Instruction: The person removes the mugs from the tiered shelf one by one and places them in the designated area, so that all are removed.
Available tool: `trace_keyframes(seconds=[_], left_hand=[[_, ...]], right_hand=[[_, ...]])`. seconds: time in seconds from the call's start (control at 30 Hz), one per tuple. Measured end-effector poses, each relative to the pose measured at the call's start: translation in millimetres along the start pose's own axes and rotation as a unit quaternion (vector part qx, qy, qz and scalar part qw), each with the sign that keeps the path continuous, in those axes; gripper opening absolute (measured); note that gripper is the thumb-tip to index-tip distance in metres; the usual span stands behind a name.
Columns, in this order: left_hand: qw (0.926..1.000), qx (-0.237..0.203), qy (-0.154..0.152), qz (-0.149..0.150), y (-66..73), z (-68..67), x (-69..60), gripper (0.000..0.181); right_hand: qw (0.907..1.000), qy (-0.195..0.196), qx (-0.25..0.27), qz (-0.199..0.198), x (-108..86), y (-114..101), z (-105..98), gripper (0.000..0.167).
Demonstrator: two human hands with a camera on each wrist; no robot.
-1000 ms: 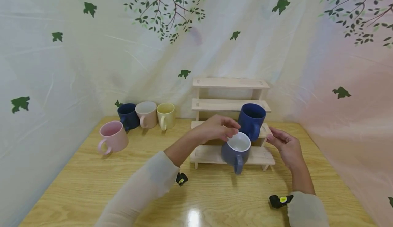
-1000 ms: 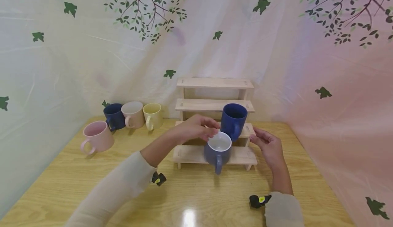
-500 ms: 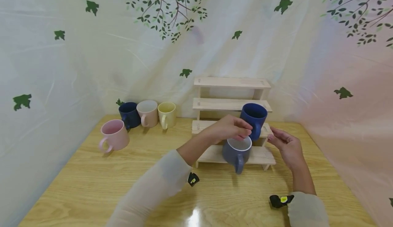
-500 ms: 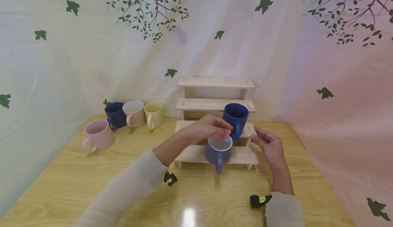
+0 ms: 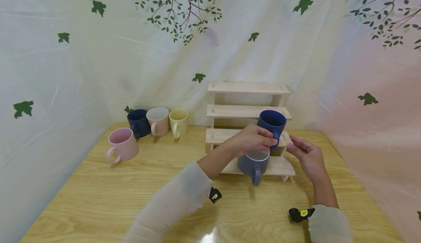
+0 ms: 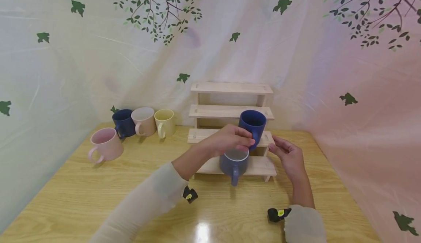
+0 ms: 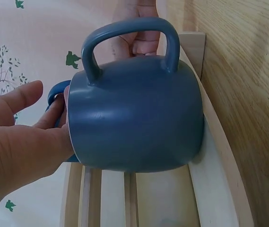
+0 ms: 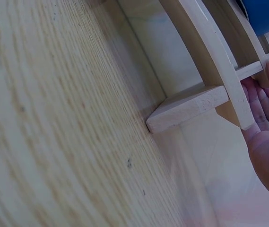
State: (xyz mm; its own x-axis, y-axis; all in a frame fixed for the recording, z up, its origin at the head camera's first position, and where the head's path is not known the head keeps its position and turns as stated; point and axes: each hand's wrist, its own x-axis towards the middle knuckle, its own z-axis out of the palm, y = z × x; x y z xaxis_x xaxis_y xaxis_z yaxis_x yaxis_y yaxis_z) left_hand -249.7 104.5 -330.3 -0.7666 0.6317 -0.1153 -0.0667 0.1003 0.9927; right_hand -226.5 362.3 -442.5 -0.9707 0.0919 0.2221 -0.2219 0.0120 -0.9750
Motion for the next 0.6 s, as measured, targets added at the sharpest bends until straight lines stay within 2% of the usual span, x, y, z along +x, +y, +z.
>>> trace_keyframes(seconds=[0.27,0.4,0.5,0.6], left_hand=[[0.9974,-0.069,0.015,-0.015,-2.5,10.5,4.6,0.022],[0.9916,-0.122,0.034,-0.026,-2.8,16.1,5.8,0.005],[0.9848,-0.165,0.046,-0.027,-2.8,20.7,6.3,0.011],[0.9804,-0.186,0.06,-0.023,-2.5,25.0,6.4,0.012]], right_hand=[[1.0,-0.002,-0.004,0.003,-0.9,-1.7,0.2,0.051],[1.0,-0.003,-0.002,0.001,-0.7,-1.6,0.2,0.051],[1.0,-0.005,-0.002,0.0,-0.3,-0.8,-0.3,0.05],[1.0,-0.006,-0.002,-0.001,0.3,-0.4,-0.4,0.05]])
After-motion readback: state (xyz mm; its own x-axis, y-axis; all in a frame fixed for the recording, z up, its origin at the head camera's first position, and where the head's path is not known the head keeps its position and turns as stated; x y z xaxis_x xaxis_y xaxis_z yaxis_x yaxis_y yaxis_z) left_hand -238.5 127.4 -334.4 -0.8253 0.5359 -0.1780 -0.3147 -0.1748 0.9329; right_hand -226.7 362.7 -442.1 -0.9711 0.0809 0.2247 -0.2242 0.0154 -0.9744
